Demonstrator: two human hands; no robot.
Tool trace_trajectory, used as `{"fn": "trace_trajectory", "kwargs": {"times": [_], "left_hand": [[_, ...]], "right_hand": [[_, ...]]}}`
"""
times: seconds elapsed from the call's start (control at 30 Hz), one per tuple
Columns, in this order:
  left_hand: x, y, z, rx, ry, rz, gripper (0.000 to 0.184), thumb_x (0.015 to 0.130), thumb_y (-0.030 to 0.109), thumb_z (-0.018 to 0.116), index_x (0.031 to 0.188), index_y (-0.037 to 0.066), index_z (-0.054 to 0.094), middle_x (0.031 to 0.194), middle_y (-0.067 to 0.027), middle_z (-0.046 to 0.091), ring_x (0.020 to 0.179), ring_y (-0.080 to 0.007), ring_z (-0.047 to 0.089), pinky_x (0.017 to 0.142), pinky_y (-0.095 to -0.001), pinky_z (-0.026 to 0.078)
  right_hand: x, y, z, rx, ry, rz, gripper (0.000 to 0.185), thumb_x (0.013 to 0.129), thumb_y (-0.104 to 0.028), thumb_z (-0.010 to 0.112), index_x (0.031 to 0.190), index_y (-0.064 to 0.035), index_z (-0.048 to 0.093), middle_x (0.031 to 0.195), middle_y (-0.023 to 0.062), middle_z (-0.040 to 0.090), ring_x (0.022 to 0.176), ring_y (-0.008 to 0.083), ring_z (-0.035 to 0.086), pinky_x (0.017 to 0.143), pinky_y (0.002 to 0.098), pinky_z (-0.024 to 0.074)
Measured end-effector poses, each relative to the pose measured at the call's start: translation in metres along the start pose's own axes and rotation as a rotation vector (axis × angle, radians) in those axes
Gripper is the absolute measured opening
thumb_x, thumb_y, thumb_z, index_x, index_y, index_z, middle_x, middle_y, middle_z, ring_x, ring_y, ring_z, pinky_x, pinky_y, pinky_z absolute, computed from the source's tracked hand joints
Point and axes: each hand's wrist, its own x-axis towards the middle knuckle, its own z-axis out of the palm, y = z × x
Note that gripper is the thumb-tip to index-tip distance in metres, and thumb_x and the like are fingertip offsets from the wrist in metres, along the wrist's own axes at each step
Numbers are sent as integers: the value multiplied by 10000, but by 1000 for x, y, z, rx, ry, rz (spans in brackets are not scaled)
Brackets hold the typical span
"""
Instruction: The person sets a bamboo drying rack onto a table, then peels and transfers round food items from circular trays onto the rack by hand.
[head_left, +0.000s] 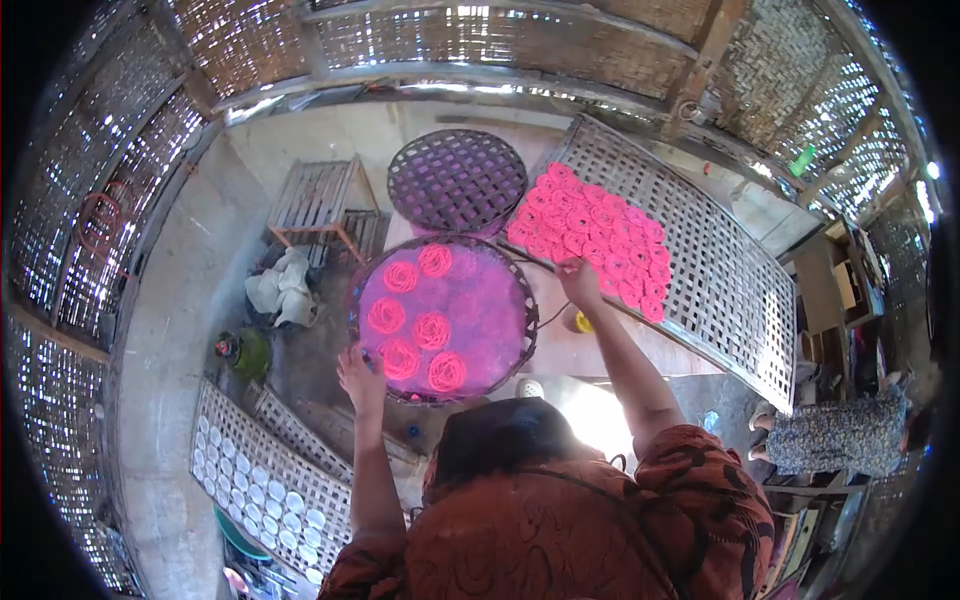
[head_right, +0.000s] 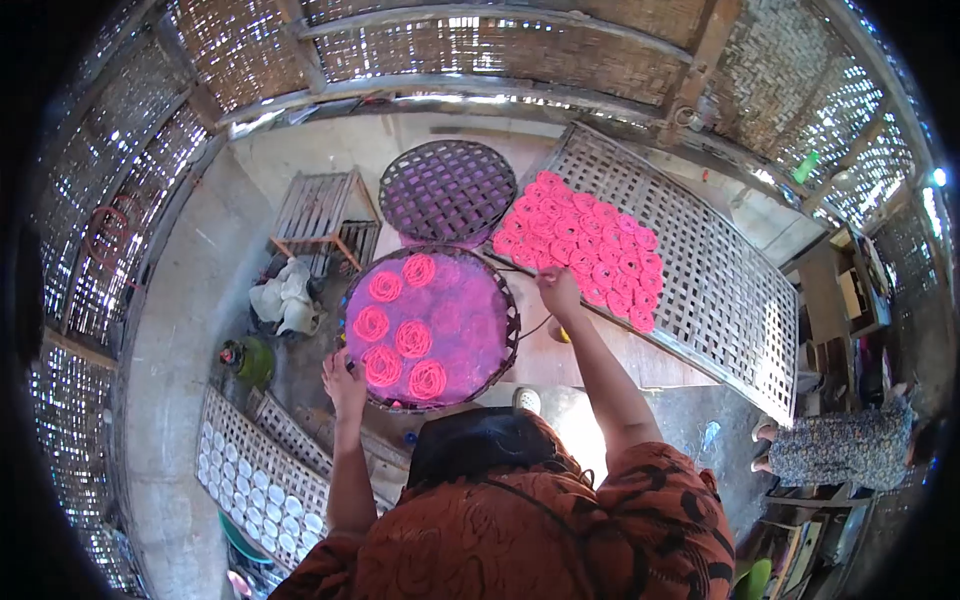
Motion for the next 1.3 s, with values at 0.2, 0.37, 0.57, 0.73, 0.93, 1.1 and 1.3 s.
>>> {"fn": "trace_trajectory", "kwargs": {"times": [0.2, 0.37, 0.57, 0.73, 0.93, 1.1, 1.3], "left_hand": [[-12, 10, 5, 9, 80, 149, 352, 736, 121, 674, 1071, 88, 571, 1119, -115, 550, 1088, -322, 500, 911, -451, 394], [13, 109, 5, -154, 137, 306, 257, 740, 37, 630, 994, 65, 601, 1054, -127, 572, 1009, -319, 544, 873, -421, 423], [48, 321, 117, -422, -136, 634, 158, 763, 47, 622, 921, 58, 634, 961, -93, 613, 947, -273, 574, 840, -380, 448], [67, 488, 286, -465, -384, 881, 187, 767, 121, 645, 948, 74, 640, 991, -89, 616, 955, -289, 577, 838, -398, 454], [84, 582, 437, -45, -276, 871, 260, 769, 203, 649, 1017, 126, 655, 1134, -45, 577, 1086, -265, 497, 935, -433, 386], [91, 611, 463, 84, -399, 877, 225, 741, 202, 651, 957, 138, 659, 1136, -22, 573, 1116, -252, 473, 930, -446, 353], [88, 617, 455, -46, -554, 796, 148, 764, 164, 641, 888, 94, 604, 919, -77, 635, 922, -270, 586, 791, -436, 435]], "right_hand": [[8, 69, -77, -255, -9, -106, 215, 765, -236, 681, 888, -59, 691, 849, 155, 664, 750, 292, 651, 677, 394, 504], [63, 143, -143, -186, 48, -1, 204, 758, -235, 689, 877, -69, 702, 892, 184, 663, 764, 309, 654, 688, 386, 506], [163, 210, -172, -268, 245, 56, 158, 746, -205, 644, 822, -75, 691, 897, 171, 655, 834, 343, 635, 756, 409, 500], [225, 261, -156, -446, 254, -160, 400, 779, -130, 549, 1177, -115, 580, 1204, 105, 569, 1151, 316, 498, 977, 474, 382], [240, 256, -199, -708, -59, -306, 467, 768, -146, 528, 1235, -156, 539, 1115, 101, 579, 1052, 312, 514, 962, 480, 353], [242, 267, -227, -386, -36, -161, 197, 736, -162, 652, 918, -87, 638, 1028, 128, 597, 995, 278, 543, 865, 434, 421], [216, 296, -241, 633, 67, 279, 138, 817, -65, 601, 954, -55, 599, 906, 82, 633, 819, 177, 594, 682, 289, 466]]}}
